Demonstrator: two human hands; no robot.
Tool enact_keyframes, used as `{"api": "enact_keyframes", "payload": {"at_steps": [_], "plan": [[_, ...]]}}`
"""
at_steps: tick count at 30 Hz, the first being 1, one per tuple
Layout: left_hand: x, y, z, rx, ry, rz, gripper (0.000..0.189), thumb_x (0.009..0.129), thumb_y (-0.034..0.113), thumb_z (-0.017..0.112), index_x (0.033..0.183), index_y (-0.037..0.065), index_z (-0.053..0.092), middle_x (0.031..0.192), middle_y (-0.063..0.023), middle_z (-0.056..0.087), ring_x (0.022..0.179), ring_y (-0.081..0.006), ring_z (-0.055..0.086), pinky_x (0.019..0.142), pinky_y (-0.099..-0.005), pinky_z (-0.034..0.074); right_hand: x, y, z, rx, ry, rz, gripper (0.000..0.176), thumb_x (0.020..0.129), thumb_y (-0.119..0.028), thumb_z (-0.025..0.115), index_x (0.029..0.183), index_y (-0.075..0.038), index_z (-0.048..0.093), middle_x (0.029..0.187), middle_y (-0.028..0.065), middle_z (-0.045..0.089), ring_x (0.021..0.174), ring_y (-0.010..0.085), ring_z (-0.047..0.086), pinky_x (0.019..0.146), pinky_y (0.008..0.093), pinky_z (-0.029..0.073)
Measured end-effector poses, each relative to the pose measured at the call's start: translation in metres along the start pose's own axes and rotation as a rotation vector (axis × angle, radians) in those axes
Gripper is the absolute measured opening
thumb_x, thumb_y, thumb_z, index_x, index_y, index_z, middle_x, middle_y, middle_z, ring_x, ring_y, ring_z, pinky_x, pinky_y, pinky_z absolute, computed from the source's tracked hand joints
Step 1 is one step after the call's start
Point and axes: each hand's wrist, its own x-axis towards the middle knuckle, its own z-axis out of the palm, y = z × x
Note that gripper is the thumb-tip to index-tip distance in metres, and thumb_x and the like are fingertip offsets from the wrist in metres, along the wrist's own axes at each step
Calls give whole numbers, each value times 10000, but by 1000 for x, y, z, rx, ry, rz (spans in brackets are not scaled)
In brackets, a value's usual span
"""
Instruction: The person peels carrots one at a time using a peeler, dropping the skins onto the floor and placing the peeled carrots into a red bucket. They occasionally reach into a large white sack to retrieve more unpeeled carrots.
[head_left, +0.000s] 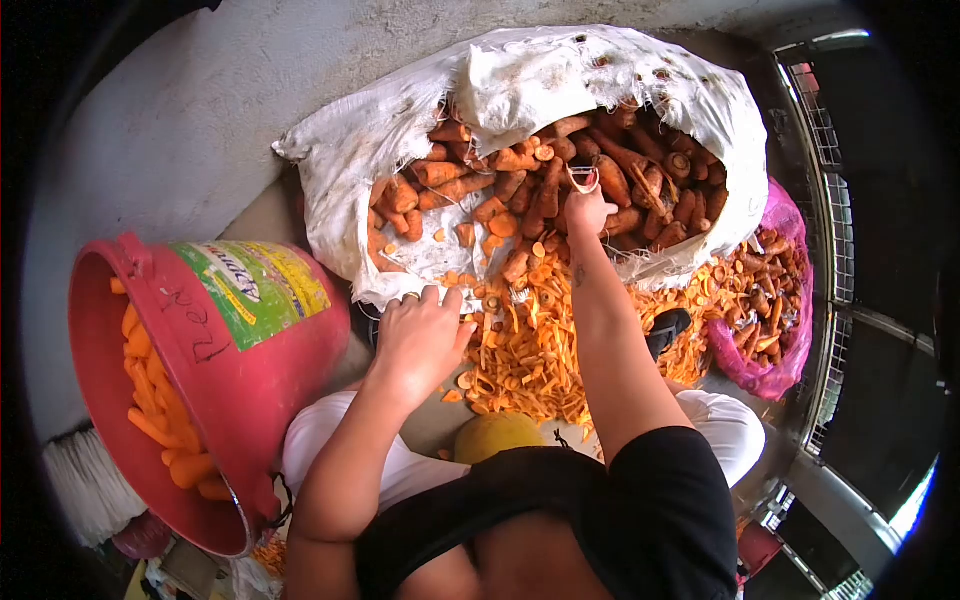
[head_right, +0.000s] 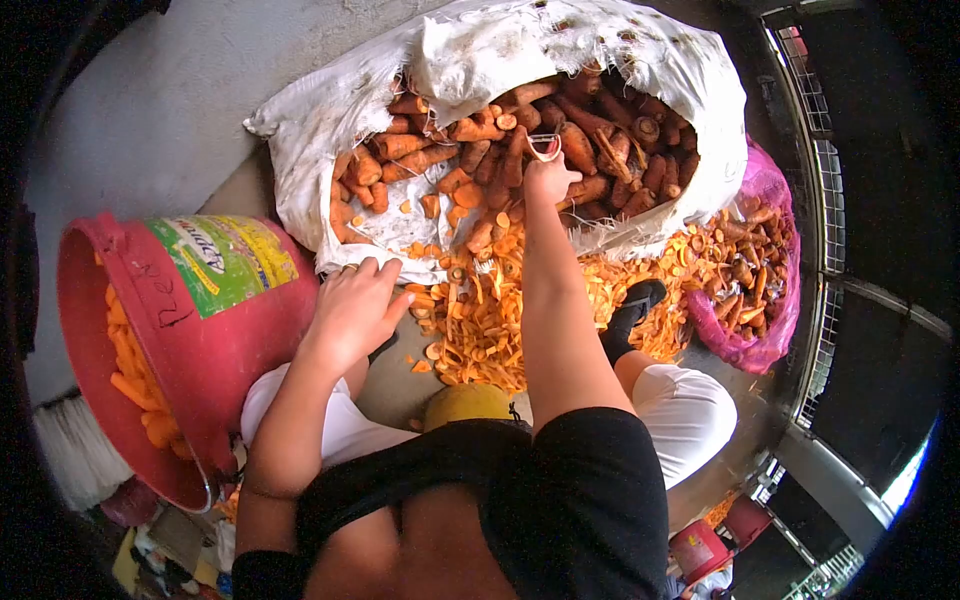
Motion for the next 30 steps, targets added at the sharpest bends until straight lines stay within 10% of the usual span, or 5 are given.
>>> {"api": "enact_keyframes", "payload": {"at_steps": [11,13,15,20,30], "plan": [[15,1,-7,4,29,-11,359,865,295,575,1113,37,554,931,-176,601,854,-363,607,776,-462,467,-7,7,-69,-319,-139,-363,317,939,-400,431,1215,-318,562,1140,144,548,883,326,648,817,422,497],[17,3,-7,-1,33,-9,354,864,291,575,1111,38,553,926,-176,603,851,-365,608,776,-466,466,19,31,-111,-294,278,-682,230,947,-302,433,1048,-194,609,1064,158,599,852,341,644,718,441,517],[18,6,-6,-8,50,19,345,863,285,576,1104,39,552,917,-174,604,849,-365,611,776,-470,465,46,41,-158,-543,300,-557,243,895,-226,514,1125,-175,575,1082,147,596,878,345,647,745,425,517],[23,13,-6,-12,27,47,312,859,267,582,1064,34,548,908,-170,606,847,-362,615,778,-471,465,101,88,-187,-846,-16,-516,237,903,-229,508,1062,-64,570,1052,187,605,941,373,628,794,466,505],[13,16,5,8,60,63,298,841,266,596,1002,16,575,910,-166,618,820,-317,635,779,-442,467,144,54,-211,-699,52,-887,208,864,-217,556,879,-14,595,824,211,666,770,363,663,681,453,531]]}}
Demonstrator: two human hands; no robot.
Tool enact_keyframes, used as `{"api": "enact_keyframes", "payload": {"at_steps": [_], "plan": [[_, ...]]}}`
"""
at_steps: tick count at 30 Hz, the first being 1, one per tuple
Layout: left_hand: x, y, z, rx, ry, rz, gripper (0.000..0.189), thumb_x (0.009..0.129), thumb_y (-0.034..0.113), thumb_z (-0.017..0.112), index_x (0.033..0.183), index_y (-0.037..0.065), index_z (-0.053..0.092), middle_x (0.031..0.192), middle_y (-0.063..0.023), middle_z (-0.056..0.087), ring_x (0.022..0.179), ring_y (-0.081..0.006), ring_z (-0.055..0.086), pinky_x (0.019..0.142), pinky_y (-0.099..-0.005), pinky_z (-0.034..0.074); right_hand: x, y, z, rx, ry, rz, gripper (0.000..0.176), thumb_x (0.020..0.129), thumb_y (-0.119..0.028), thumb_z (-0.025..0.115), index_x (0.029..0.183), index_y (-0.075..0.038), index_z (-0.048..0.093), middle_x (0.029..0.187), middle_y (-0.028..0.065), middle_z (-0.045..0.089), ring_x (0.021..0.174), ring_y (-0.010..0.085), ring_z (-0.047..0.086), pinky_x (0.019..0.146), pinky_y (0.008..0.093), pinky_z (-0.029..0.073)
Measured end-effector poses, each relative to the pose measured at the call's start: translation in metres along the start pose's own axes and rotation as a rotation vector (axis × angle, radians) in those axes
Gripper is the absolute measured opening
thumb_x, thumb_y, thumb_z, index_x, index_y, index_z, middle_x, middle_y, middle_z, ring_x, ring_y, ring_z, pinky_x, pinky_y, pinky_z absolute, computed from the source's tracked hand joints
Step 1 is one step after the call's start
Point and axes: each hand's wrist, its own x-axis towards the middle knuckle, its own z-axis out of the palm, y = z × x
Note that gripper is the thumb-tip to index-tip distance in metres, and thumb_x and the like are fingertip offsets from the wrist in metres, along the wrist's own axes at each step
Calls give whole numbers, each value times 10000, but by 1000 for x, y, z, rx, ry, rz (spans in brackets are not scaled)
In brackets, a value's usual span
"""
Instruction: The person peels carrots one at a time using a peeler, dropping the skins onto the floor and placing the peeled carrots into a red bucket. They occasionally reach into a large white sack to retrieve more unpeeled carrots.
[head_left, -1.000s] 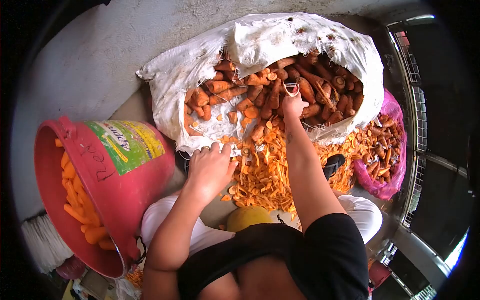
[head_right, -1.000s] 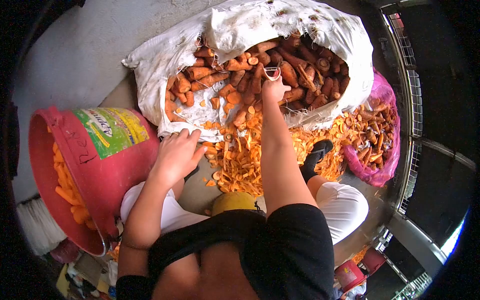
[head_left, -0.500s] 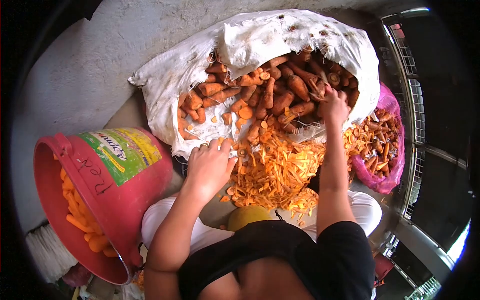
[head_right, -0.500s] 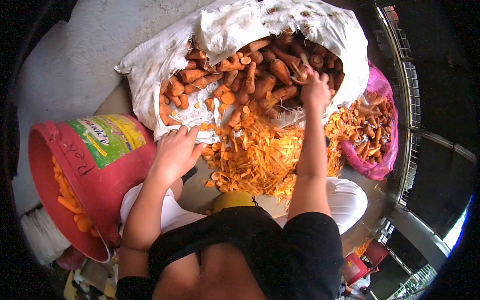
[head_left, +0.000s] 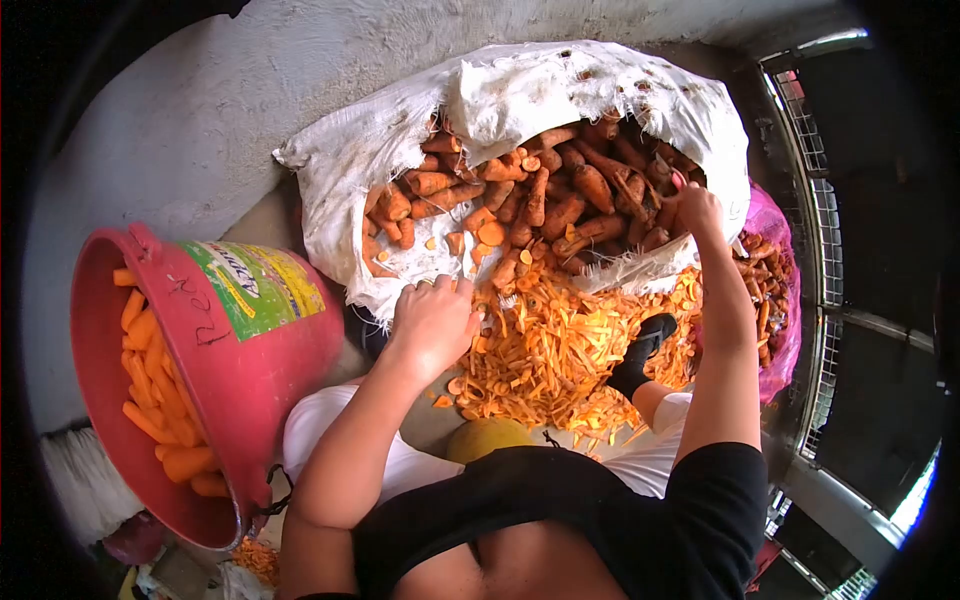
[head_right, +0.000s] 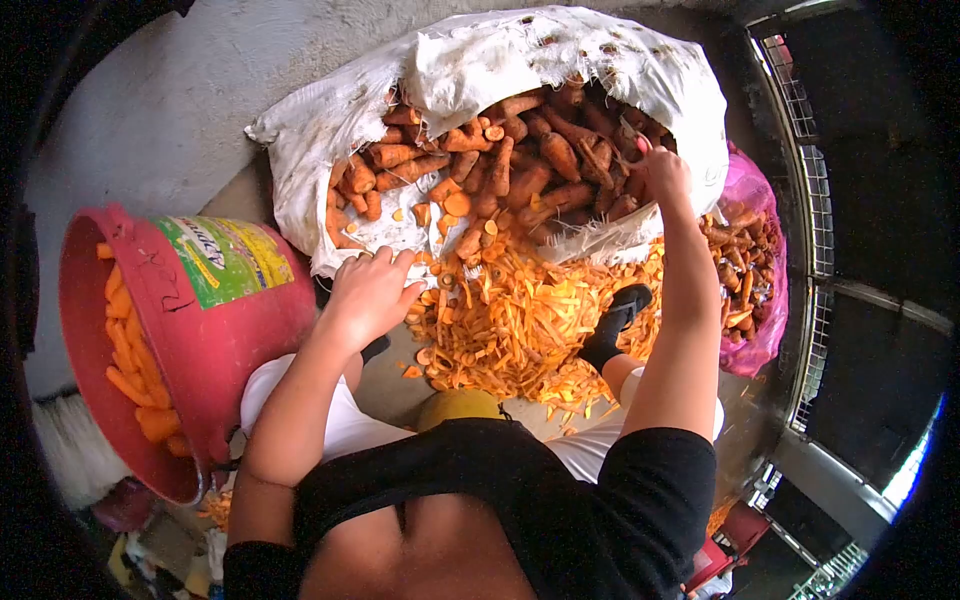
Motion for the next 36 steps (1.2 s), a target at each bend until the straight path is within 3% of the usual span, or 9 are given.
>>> {"api": "enact_keyframes", "payload": {"at_steps": [5,7,10,13,18,21,25,31,36], "plan": [[9,4,-11,-8,-24,-24,312,851,287,590,1009,18,590,951,-181,623,859,-320,639,802,-450,462,9,-86,-88,299,182,91,217,857,-201,575,874,5,640,751,217,645,734,301,671,655,428,508],[12,3,-16,-5,13,-40,329,858,295,582,1027,13,583,956,-188,622,885,-333,630,809,-462,458,0,-100,-119,722,-144,257,270,833,-229,653,945,17,664,711,145,652,671,193,651,591,354,484],[16,-2,-13,20,186,-74,456,885,375,562,1153,7,552,991,-202,616,963,-320,610,846,-447,447,-25,-119,-105,1502,-61,148,285,803,-211,701,988,5,678,739,39,637,640,119,572,586,267,449],[30,1,-19,-659,518,-119,639,904,562,463,1253,29,513,1056,-178,620,981,-257,612,877,-404,445,-69,-149,-148,1824,-196,86,321,795,-127,713,1066,10,608,873,50,633,735,102,553,638,243,460],[21,-9,-39,-1610,-227,-95,915,827,785,242,1304,36,463,1094,-125,627,1001,-219,604,824,-345,478,-121,-176,-180,2021,-288,-195,452,706,-164,746,1086,31,598,971,98,643,910,195,602,873,314,452],[-1,24,-34,-1875,-752,301,873,817,763,351,1237,9,480,995,-157,644,855,-214,650,782,-371,530,-144,-204,-193,1917,-178,-143,343,790,-154,712,1063,31,618,804,49,647,718,130,614,658,256,491],[-6,29,-11,-1723,-600,105,625,831,497,636,1174,-8,502,922,-149,638,818,-192,662,688,-295,551,-179,-206,-169,1390,90,247,309,856,-294,674,717,-40,567,562,41,560,421,111,499,418,260,402],[-35,48,-12,-545,146,222,589,672,318,781,1132,20,563,929,-125,660,845,-288,648,767,-380,500,-274,-188,-128,1382,182,304,482,962,-427,455,937,-12,699,519,15,484,424,93,423,425,288,362],[-51,65,-13,-172,283,294,470,648,260,763,1074,140,605,934,-94,655,837,-315,637,731,-421,502,-314,-174,-129,960,230,-57,309,952,-185,461,1151,25,570,690,123,584,517,210,536,473,352,442]]}}
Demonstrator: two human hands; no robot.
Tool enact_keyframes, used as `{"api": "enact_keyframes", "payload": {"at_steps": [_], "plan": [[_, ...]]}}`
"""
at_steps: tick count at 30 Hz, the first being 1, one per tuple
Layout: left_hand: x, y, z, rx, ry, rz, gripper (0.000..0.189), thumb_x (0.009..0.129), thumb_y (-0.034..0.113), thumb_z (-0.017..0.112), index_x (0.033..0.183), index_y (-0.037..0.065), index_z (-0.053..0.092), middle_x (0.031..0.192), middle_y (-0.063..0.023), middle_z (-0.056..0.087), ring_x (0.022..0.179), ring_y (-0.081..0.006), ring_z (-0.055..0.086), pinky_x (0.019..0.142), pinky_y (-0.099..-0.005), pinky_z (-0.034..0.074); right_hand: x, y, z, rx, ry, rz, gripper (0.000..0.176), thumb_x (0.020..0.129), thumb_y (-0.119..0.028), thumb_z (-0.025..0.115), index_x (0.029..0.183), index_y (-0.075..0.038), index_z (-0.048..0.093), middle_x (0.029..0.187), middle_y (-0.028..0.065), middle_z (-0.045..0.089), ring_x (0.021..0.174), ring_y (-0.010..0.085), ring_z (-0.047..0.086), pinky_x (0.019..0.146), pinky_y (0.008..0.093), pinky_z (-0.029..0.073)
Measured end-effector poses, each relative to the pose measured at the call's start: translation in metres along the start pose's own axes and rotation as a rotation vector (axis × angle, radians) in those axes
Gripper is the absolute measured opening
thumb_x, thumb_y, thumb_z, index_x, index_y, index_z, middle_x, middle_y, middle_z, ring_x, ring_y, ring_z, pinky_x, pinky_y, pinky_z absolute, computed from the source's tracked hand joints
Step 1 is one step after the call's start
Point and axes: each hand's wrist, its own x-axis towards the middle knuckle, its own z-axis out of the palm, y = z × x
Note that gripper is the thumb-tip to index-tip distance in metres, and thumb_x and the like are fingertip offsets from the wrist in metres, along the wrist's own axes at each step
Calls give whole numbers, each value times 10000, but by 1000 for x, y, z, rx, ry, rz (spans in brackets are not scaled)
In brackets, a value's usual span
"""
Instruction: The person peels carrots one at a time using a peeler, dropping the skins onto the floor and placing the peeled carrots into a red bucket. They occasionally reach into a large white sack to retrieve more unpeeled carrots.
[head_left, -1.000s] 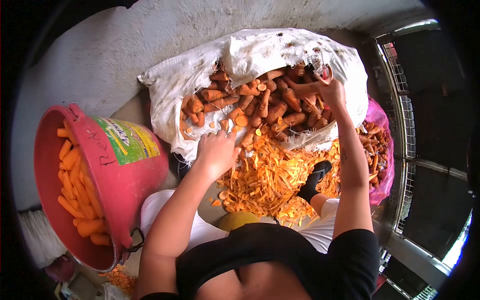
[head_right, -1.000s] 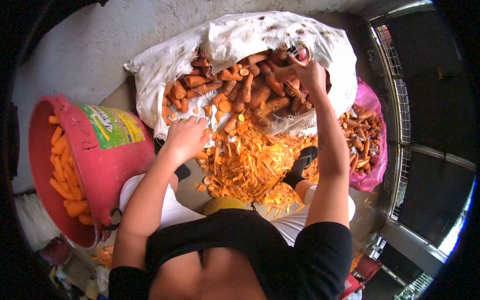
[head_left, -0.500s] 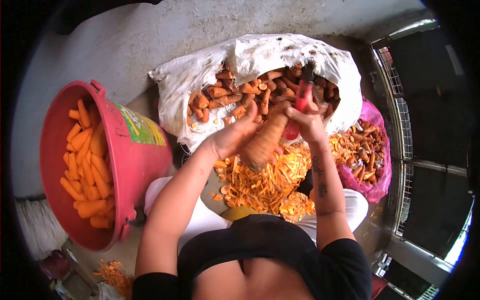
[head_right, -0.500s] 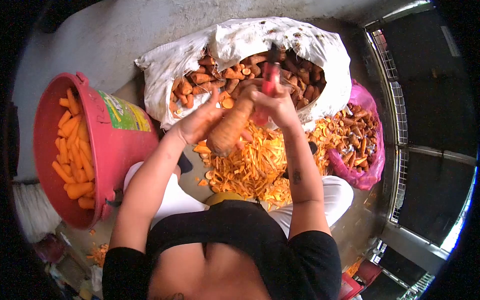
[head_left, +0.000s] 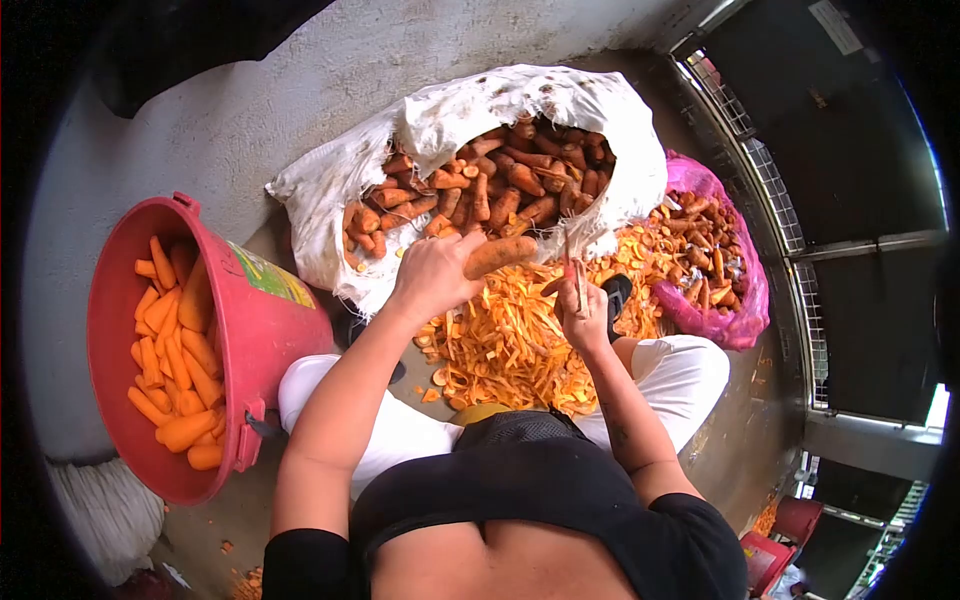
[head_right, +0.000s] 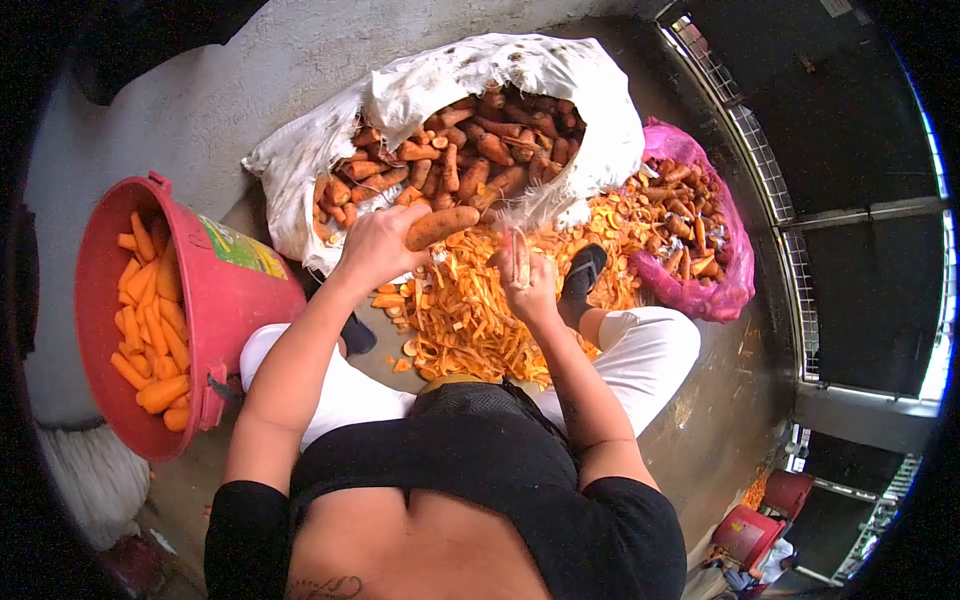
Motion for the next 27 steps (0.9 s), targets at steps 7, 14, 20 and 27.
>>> {"api": "enact_keyframes", "payload": {"at_steps": [7,14,20,27], "plan": [[1,8,7,189,140,80,510,664,345,782,1086,111,616,938,-98,653,808,-299,641,724,-398,510,-15,2,-1,-213,-58,-189,330,903,-73,470,1210,45,501,843,179,642,559,287,566,487,396,463],[3,19,3,133,150,88,483,651,231,766,1090,108,606,923,-105,647,831,-310,633,752,-417,495,-13,-16,-3,-122,-73,-101,260,959,-175,412,1157,-31,500,675,120,626,609,334,602,544,431,479],[6,18,4,180,163,123,481,652,215,762,1090,123,588,898,-97,631,813,-302,631,745,-429,488,-13,-21,-1,-44,-10,30,354,996,-205,368,881,-11,640,588,144,547,511,297,526,545,382,444],[1,22,6,238,161,137,501,669,250,770,1112,120,574,871,-93,639,814,-275,643,789,-393,486,-10,-7,8,-46,46,-12,262,988,-147,370,1054,-11,584,681,165,593,571,323,551,546,381,465]]}}
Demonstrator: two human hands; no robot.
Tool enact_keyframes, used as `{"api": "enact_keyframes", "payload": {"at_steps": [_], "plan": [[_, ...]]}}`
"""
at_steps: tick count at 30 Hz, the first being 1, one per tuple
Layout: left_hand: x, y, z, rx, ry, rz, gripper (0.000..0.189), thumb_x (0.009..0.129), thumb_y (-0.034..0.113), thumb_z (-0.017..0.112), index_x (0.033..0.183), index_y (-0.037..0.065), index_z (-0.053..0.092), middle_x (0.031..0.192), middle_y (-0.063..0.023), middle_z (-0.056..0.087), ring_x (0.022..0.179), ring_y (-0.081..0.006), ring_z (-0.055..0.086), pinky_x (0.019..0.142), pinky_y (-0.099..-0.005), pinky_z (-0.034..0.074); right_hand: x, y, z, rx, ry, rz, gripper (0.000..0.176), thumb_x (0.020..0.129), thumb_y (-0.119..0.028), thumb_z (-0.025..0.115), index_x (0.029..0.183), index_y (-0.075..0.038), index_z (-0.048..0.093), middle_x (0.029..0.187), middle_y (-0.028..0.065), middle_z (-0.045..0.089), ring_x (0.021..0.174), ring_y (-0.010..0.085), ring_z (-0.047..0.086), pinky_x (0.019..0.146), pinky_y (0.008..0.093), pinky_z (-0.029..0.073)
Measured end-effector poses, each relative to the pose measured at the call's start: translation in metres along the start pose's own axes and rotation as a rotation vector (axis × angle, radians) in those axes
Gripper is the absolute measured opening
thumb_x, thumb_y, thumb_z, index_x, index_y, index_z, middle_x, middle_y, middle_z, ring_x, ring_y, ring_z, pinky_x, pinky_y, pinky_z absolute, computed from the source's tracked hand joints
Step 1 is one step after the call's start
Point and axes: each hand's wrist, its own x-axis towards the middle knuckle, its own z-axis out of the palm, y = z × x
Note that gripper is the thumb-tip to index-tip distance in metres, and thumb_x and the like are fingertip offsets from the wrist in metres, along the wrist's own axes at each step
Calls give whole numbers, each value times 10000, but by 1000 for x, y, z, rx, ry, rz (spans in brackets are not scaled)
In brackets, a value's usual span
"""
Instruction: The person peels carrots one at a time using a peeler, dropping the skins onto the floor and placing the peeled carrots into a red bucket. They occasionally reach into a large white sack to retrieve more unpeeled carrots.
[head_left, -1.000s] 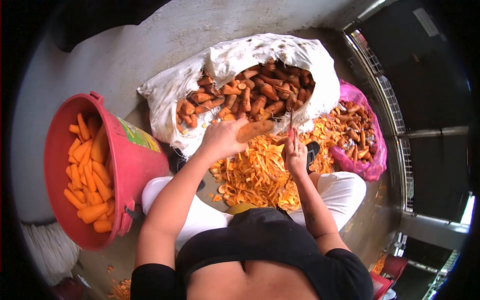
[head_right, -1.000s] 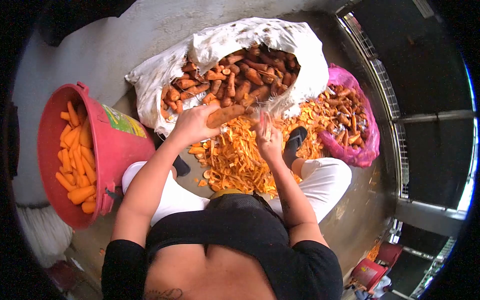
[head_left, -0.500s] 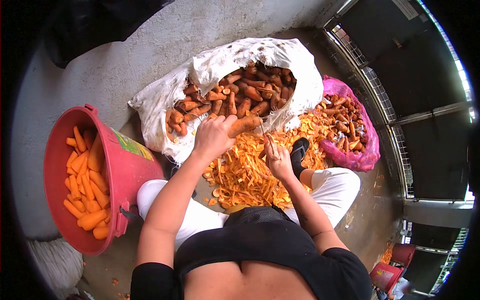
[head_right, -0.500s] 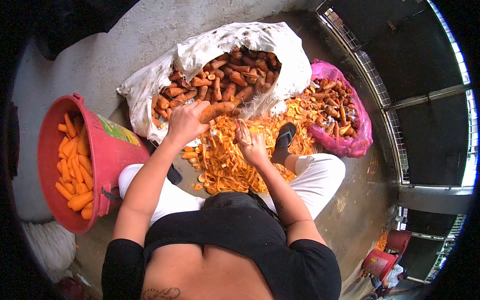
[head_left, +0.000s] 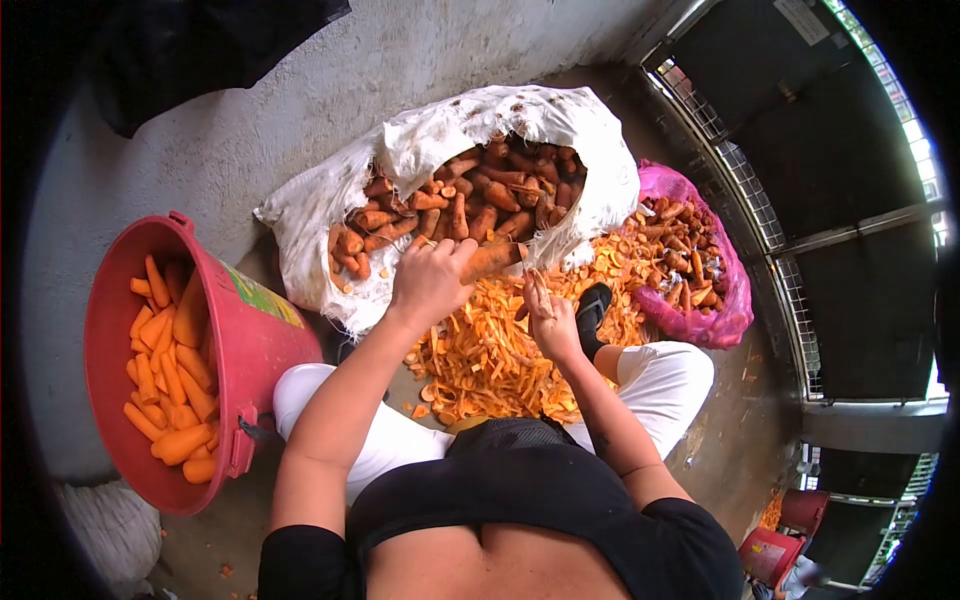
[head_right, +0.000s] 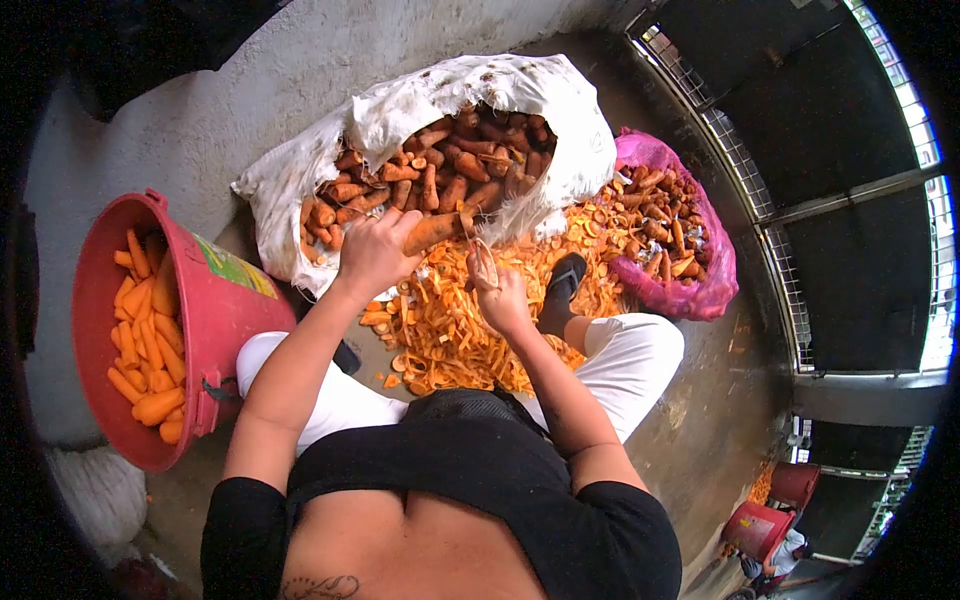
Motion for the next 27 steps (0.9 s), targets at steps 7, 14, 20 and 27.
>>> {"api": "enact_keyframes", "payload": {"at_steps": [7,14,20,27], "plan": [[-9,7,1,-371,9,-92,464,655,261,756,1067,116,601,957,-114,667,853,-258,660,745,-357,517,-10,41,8,-91,-131,122,391,980,-290,382,1239,-43,539,924,185,644,568,293,560,597,380,466],[-12,0,-15,-999,-23,-223,408,731,189,749,1071,21,597,959,-54,657,869,-119,613,795,-283,485,-50,119,28,360,-158,564,502,956,-447,396,1246,-57,522,897,120,620,520,185,513,598,296,439],[-9,-1,-5,-1101,112,62,373,792,150,731,1097,125,518,1120,-65,549,1118,-211,508,954,-341,410,-16,25,13,1021,-264,957,642,873,-603,511,957,22,631,483,-3,393,368,109,309,402,253,282],[-13,-1,4,-972,163,143,475,775,229,748,1189,162,526,1447,-138,318,1342,-317,319,1071,-416,307,14,-48,34,1614,-142,851,491,865,-612,515,1014,-145,560,542,-39,461,360,66,300,390,242,304]]}}
